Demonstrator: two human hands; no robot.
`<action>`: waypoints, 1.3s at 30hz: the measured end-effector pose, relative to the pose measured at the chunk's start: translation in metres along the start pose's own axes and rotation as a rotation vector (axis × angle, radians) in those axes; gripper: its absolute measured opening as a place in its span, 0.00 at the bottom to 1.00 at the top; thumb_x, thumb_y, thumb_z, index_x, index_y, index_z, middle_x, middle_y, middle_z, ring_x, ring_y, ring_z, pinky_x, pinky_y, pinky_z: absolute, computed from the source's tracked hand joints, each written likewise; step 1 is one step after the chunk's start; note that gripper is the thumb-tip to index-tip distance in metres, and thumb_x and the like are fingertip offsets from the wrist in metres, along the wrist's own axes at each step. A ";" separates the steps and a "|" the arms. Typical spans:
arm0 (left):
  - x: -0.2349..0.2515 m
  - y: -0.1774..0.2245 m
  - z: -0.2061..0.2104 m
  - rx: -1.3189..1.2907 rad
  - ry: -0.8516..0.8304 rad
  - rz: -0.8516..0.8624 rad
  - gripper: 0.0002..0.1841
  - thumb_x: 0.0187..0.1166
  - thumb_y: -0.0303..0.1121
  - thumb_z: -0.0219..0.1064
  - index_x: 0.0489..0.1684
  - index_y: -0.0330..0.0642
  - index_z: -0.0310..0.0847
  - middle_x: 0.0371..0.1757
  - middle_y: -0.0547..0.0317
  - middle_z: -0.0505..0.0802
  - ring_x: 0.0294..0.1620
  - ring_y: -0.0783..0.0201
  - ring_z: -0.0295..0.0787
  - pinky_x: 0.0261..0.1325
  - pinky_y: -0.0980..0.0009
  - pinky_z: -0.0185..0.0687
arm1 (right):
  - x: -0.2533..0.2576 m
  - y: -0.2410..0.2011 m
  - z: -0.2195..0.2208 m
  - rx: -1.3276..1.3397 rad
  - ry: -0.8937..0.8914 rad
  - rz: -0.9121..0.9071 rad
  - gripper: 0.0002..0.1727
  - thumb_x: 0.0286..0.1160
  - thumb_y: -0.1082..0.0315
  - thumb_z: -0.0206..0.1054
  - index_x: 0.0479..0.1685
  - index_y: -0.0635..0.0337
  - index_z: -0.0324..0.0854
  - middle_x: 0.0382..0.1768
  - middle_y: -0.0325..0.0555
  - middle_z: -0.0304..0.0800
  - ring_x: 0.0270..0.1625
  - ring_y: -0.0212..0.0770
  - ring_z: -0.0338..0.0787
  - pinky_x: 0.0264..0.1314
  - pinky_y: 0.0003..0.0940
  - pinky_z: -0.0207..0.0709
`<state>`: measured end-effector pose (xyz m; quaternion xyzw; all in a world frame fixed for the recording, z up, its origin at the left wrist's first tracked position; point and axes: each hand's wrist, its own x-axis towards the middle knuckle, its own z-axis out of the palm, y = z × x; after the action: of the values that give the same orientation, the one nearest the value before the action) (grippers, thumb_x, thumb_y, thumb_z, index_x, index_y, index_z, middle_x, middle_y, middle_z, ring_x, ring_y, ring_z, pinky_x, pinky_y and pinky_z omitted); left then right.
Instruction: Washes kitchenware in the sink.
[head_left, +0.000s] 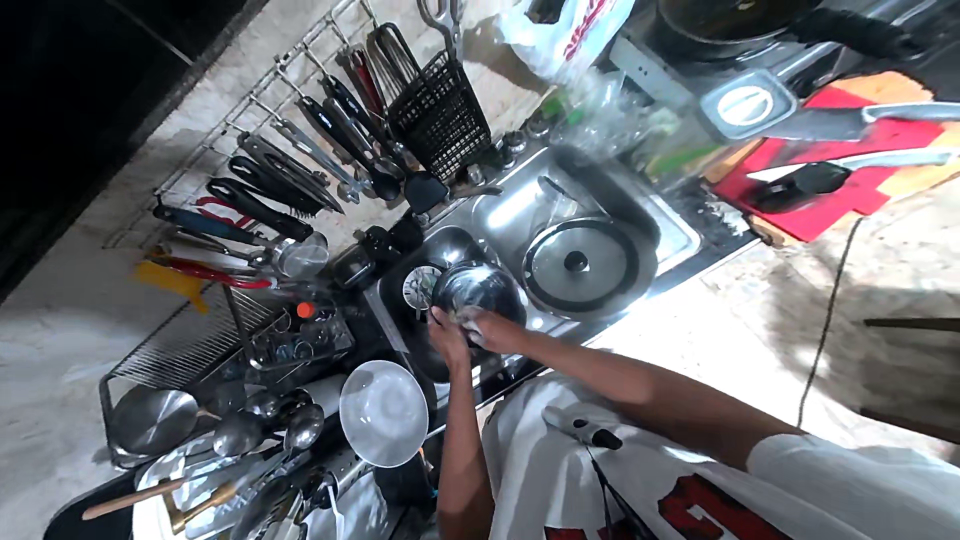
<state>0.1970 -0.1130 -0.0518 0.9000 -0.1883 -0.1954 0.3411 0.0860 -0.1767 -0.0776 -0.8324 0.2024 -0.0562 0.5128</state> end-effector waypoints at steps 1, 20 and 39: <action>0.005 -0.004 -0.004 0.011 0.032 0.000 0.28 0.96 0.48 0.45 0.80 0.37 0.74 0.64 0.35 0.90 0.65 0.43 0.88 0.71 0.44 0.79 | -0.006 0.005 -0.001 -0.022 -0.047 -0.023 0.14 0.84 0.66 0.62 0.53 0.66 0.88 0.72 0.57 0.82 0.79 0.53 0.78 0.86 0.48 0.67; 0.006 -0.011 -0.003 0.102 0.051 0.016 0.26 0.96 0.43 0.47 0.81 0.35 0.73 0.67 0.34 0.89 0.70 0.41 0.86 0.76 0.44 0.76 | -0.021 0.014 -0.020 -0.275 -0.178 0.186 0.19 0.83 0.65 0.63 0.65 0.70 0.82 0.69 0.70 0.82 0.75 0.69 0.80 0.79 0.67 0.70; 0.016 -0.017 -0.008 0.123 -0.158 0.065 0.29 0.96 0.47 0.42 0.82 0.34 0.71 0.72 0.35 0.86 0.75 0.44 0.82 0.81 0.47 0.72 | -0.019 0.020 -0.049 -0.405 -0.242 0.188 0.18 0.75 0.67 0.70 0.58 0.72 0.84 0.64 0.70 0.85 0.69 0.72 0.83 0.72 0.72 0.73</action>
<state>0.2179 -0.1042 -0.0609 0.8943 -0.2555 -0.2428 0.2755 0.0487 -0.2177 -0.0700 -0.8964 0.2235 0.1334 0.3589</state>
